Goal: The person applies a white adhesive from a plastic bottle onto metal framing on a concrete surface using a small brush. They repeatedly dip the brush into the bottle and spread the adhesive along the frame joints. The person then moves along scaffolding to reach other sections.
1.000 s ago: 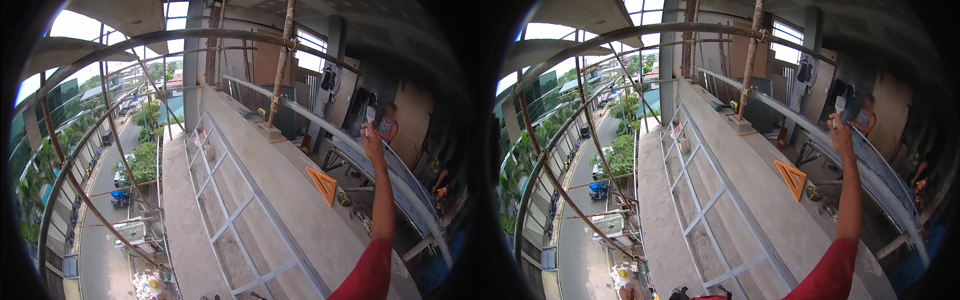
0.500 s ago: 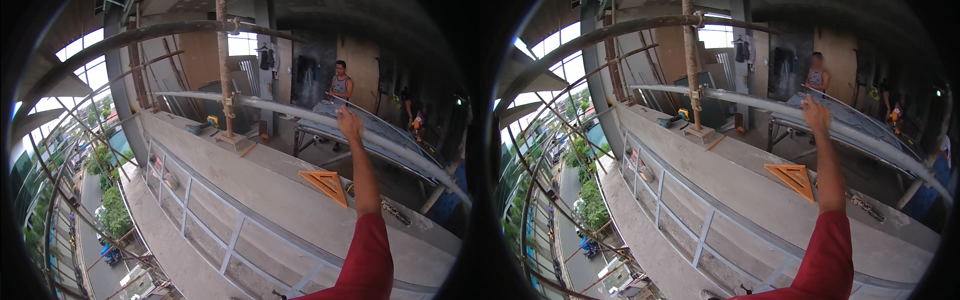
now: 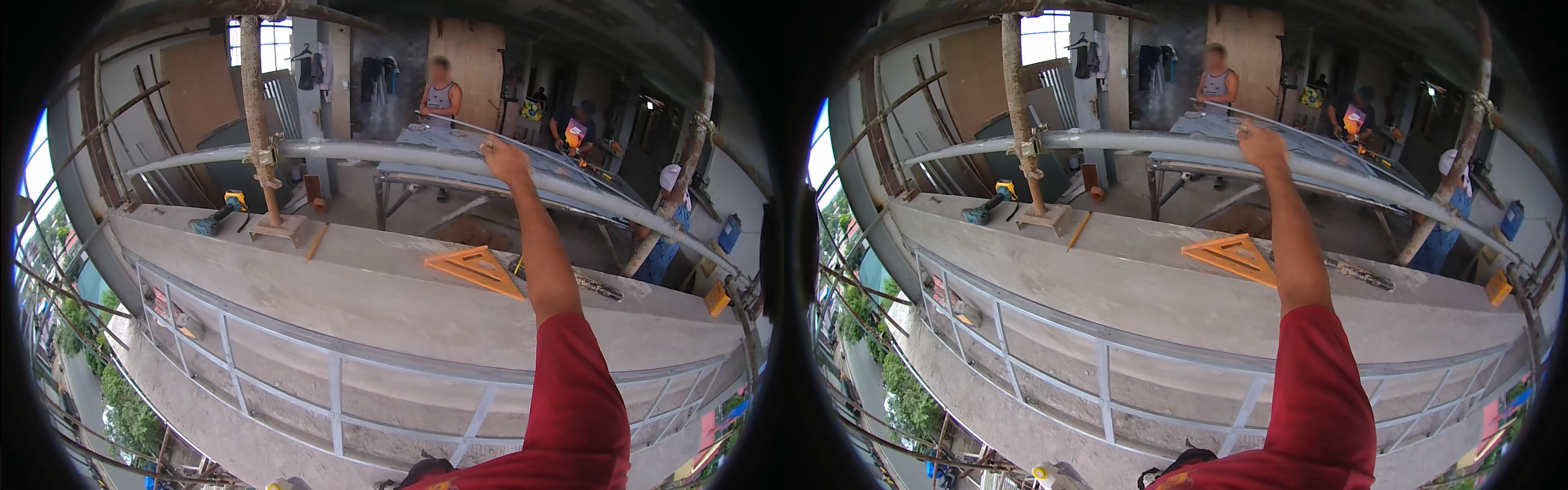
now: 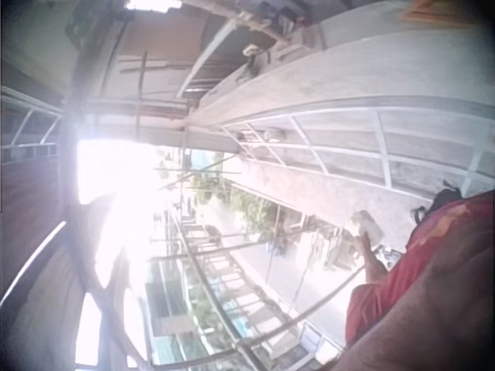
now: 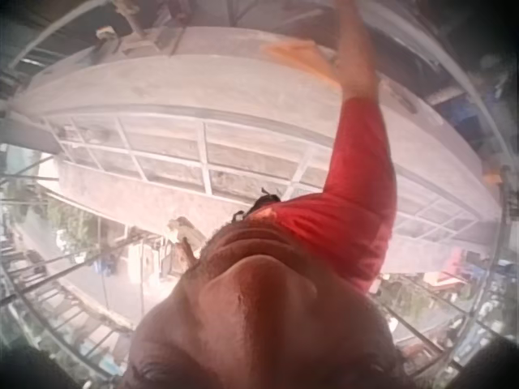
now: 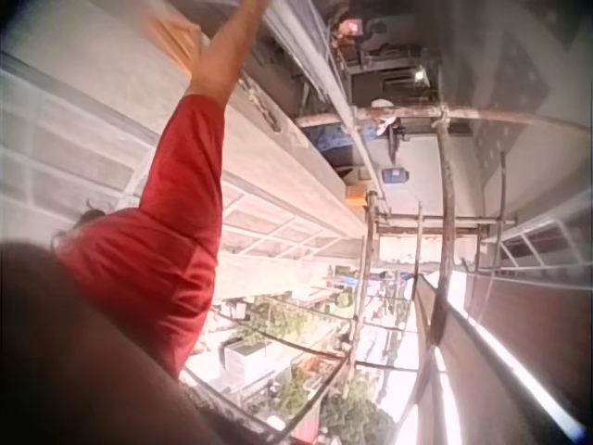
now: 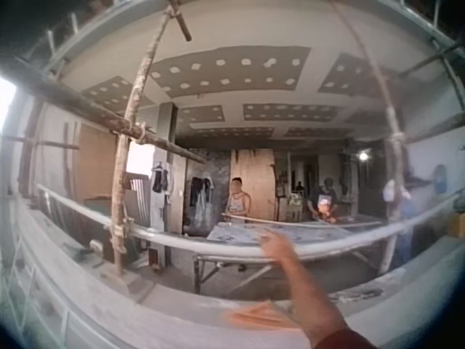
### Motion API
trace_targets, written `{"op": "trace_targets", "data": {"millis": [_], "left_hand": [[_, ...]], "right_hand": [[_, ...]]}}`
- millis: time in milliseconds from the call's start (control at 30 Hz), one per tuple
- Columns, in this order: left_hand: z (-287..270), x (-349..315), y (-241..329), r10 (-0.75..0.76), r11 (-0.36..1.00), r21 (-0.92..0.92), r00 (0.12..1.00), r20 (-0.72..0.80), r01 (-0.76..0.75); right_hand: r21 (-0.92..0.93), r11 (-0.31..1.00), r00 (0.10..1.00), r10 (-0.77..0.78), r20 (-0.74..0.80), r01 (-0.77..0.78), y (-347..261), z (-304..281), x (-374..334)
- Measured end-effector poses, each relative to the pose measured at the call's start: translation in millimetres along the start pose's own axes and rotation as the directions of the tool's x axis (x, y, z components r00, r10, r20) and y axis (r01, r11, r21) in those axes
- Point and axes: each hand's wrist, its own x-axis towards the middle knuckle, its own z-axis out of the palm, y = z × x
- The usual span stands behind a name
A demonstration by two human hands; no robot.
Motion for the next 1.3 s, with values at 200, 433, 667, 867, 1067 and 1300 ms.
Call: {"op": "trace_targets", "data": {"millis": [200,433,667,867,1067,1300], "left_hand": [[4.6,10.1,-1.6,-0.025,1.0,-0.002,1.0,-0.012,0.025],[20.6,9.2,-5.2,-0.072,0.995,-0.077,0.996,-0.047,0.069],[13.2,25.6,-19.9,-0.207,0.831,-0.542,0.973,-0.099,0.122],[2.4,-16.2,1.2,-0.232,0.924,-0.342,0.96,-0.155,0.169],[36.6,-31.2,-85.5,-0.107,0.991,-0.102,0.95,-0.293,0.081],[37.0,-45.0,-50.7,0.035,0.952,0.301,0.996,0.087,-0.059]], "right_hand": [[-0.035,0.999,0.999,0.029,0.024,-0.028,0.1,0.7,3.0],[-0.06,0.998,1.0,0.004,-0.017,-0.005,6.7,3.6,5.1],[-0.095,0.994,0.992,-0.06,-0.114,0.049,3.3,22.8,18.1],[-0.067,0.998,0.995,-0.027,-0.093,0.02,39.1,12.8,23.4],[-0.068,0.998,0.998,0.001,-0.064,-0.006,-27.6,10.7,-2.8],[-0.073,0.997,0.998,0.014,-0.056,-0.018,6.8,-5.1,-2.1]]}}
